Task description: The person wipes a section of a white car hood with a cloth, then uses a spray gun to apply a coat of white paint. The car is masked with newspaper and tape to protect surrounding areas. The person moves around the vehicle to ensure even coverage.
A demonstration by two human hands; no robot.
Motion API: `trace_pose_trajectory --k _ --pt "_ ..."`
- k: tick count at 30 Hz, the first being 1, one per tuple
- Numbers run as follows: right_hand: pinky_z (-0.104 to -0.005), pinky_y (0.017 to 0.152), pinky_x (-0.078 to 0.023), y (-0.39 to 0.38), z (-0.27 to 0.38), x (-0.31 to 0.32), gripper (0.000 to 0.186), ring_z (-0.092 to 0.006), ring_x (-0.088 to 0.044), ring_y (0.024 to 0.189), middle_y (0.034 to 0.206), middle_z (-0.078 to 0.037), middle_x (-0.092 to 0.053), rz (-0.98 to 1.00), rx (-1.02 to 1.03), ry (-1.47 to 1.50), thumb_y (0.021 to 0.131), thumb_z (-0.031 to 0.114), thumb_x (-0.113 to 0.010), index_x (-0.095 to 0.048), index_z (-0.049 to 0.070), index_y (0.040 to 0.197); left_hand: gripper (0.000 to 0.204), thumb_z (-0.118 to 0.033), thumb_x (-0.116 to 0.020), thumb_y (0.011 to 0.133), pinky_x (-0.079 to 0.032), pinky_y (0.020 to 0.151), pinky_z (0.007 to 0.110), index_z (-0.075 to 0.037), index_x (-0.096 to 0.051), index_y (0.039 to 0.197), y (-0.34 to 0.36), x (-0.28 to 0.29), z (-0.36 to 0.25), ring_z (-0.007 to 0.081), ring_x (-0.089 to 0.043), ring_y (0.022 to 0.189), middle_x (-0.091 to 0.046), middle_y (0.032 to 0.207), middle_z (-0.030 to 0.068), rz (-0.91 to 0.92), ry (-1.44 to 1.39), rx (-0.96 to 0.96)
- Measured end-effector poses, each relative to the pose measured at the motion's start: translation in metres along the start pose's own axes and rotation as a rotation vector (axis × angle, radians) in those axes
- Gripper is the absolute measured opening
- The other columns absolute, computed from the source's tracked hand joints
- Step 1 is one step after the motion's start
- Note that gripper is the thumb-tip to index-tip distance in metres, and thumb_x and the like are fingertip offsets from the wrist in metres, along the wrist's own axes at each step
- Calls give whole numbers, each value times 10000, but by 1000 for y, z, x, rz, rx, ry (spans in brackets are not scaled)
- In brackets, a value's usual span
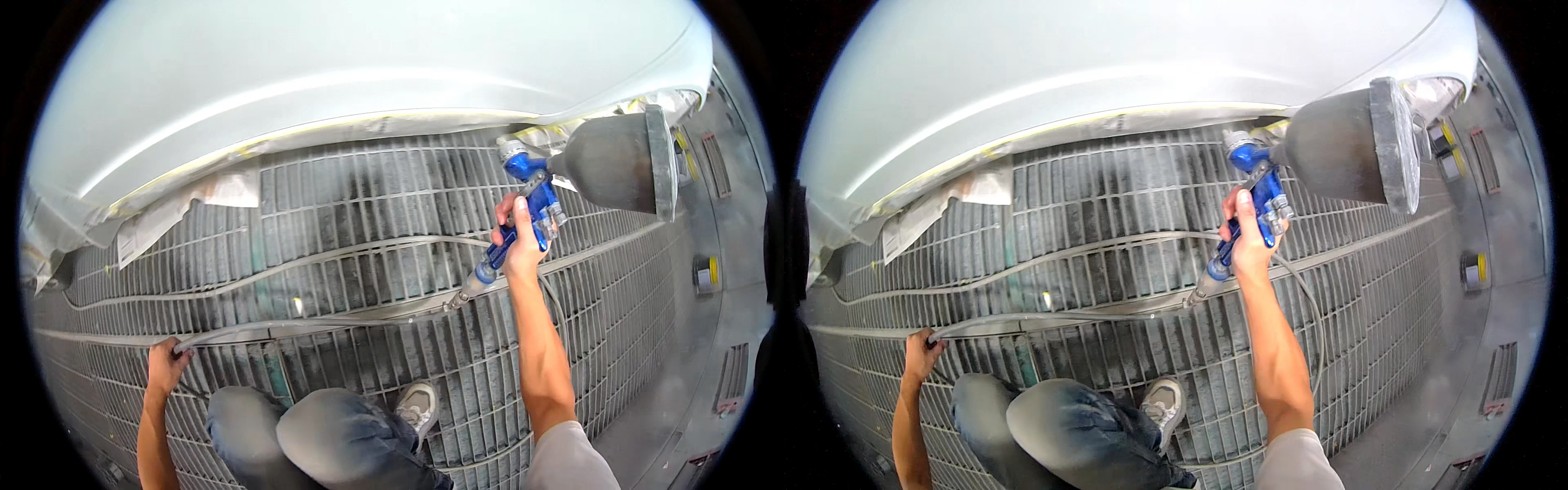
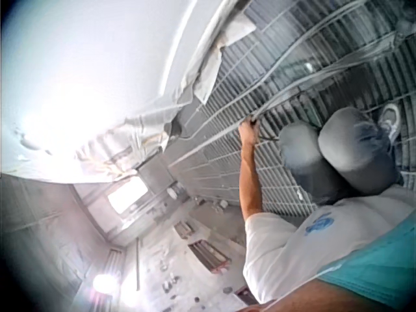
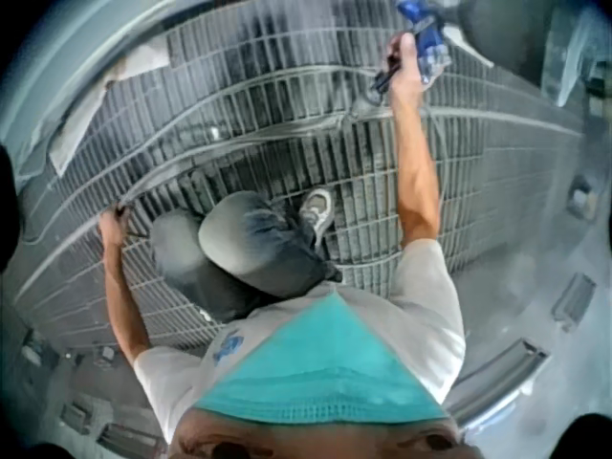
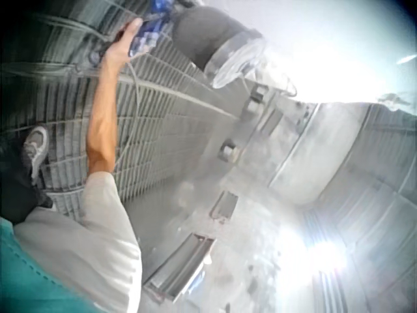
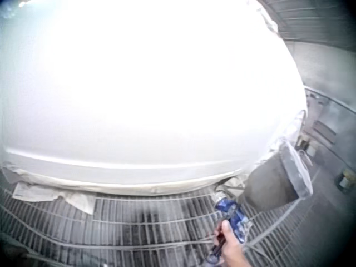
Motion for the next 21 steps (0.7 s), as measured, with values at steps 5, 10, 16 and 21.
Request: trace_pose_trajectory --k 5,10,16,21 --pt "-224 385 -388 44 -4 70 185 -101 -495 542 704 -56 -562 -171 52 -22 954 183 -595 -593 23 861 163 -64 -751 746 -480 587 336 18 -625 808 7 -15 -66 241 -604 601 -614 677 164 33 -119 -43" --pt "-223 381 -375 80 1 114 130 -93 -494 555 680 -29 -557 -321 139 -117 943 155 -594 -586 45 873 166 -73 -760 764 -483 573 337 6 -627 823 2 -21 -120 231 -599 576 -618 670 143 87 -104 -129" --pt "-231 361 -381 91 -18 123 73 -100 -509 522 681 -31 -566 -593 194 -221 925 88 -617 -575 47 881 161 -57 -754 772 -456 532 301 5 -606 785 -2 -17 -136 138 -538 537 -575 609 82 44 -244 -79" --pt "-238 365 -384 68 -32 99 66 -99 -495 513 678 -35 -566 -406 46 -112 930 91 -620 -574 45 915 173 -45 -745 773 -427 525 274 16 -586 741 -13 4 -121 109 -498 541 -556 601 63 -102 -251 -37"
Point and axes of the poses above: each hand's wrist, its own y-axis towards the middle knuckle, its own x-axis out of the back of the hand, z = x × y, the point moved 3 cm from there along y, towards the middle knuckle
